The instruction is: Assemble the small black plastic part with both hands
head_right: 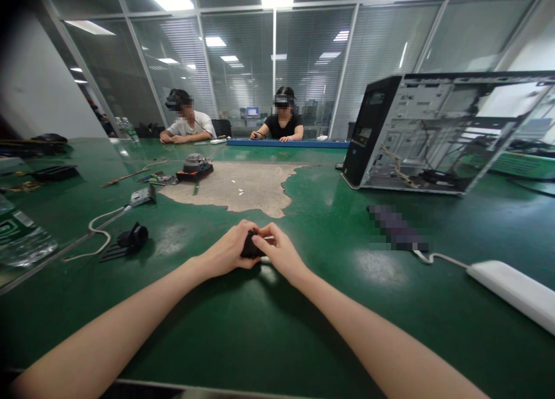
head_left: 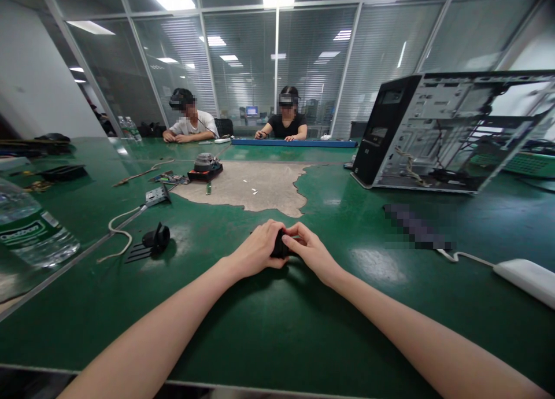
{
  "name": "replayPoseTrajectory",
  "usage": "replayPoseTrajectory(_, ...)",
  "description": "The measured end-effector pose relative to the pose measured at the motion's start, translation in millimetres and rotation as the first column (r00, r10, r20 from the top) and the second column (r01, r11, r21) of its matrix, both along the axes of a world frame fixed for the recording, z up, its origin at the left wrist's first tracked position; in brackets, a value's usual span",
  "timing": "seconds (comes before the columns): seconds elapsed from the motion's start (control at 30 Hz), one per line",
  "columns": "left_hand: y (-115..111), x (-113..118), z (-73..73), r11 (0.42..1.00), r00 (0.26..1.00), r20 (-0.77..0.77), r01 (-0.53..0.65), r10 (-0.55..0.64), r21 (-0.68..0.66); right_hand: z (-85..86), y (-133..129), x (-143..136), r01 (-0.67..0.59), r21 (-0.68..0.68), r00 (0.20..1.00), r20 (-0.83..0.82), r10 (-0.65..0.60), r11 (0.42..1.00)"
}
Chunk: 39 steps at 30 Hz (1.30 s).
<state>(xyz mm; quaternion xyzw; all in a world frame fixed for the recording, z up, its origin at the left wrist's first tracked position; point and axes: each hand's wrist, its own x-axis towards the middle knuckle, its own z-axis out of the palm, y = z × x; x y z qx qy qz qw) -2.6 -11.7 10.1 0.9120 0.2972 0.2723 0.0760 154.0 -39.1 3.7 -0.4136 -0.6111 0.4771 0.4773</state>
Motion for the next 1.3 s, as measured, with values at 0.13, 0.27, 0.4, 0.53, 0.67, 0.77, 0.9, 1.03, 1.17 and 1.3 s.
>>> replayPoseTrajectory(0.13,0,0,-0.4,1.0,1.0,0.008,-0.002,0.002,-0.005,-4.4,6,1,0.004,0.017,0.997,0.082,-0.006,1.0)
replayPoseTrajectory(0.27,-1,0,0.8,1.0,1.0,0.008,0.001,-0.001,-0.008,-4.8,5,4,-0.067,0.058,0.986,0.158,0.058,0.996)
replayPoseTrajectory(0.4,-2,-1,1.7,1.0,1.0,-0.011,-0.004,0.004,0.001,-0.5,-3,5,-0.131,0.086,0.986,0.116,0.121,0.988)
replayPoseTrajectory(0.53,-2,0,1.2,1.0,1.0,-0.022,-0.009,0.01,0.017,-0.4,-4,4,-0.112,0.121,0.985,0.146,0.094,0.986)
replayPoseTrajectory(0.67,-1,0,1.2,1.0,1.0,-0.013,-0.009,0.009,0.012,-4.9,2,3,0.001,0.188,0.977,0.209,-0.041,0.982)
replayPoseTrajectory(0.77,-1,0,1.4,1.0,1.0,-0.013,-0.006,0.006,0.006,-6.4,6,3,-0.003,0.185,0.968,0.248,-0.044,0.983)
replayPoseTrajectory(0.9,-1,-1,1.4,1.0,1.0,-0.017,-0.013,0.013,0.004,-3.6,4,5,-0.05,0.184,0.955,0.296,-0.007,0.982)
replayPoseTrajectory(1.03,-1,-1,1.4,1.0,1.0,-0.022,-0.01,0.01,0.003,-0.2,-3,6,-0.133,0.22,0.963,0.26,0.073,0.967)
replayPoseTrajectory(1.17,-1,-1,0.9,1.0,1.0,-0.019,-0.007,0.007,0.004,-0.4,-4,6,-0.11,0.282,0.96,0.277,0.029,0.953)
replayPoseTrajectory(1.3,-1,-1,0.5,1.0,1.0,-0.013,-0.005,0.005,0.002,-3.5,2,5,-0.063,0.282,0.961,0.277,-0.019,0.957)
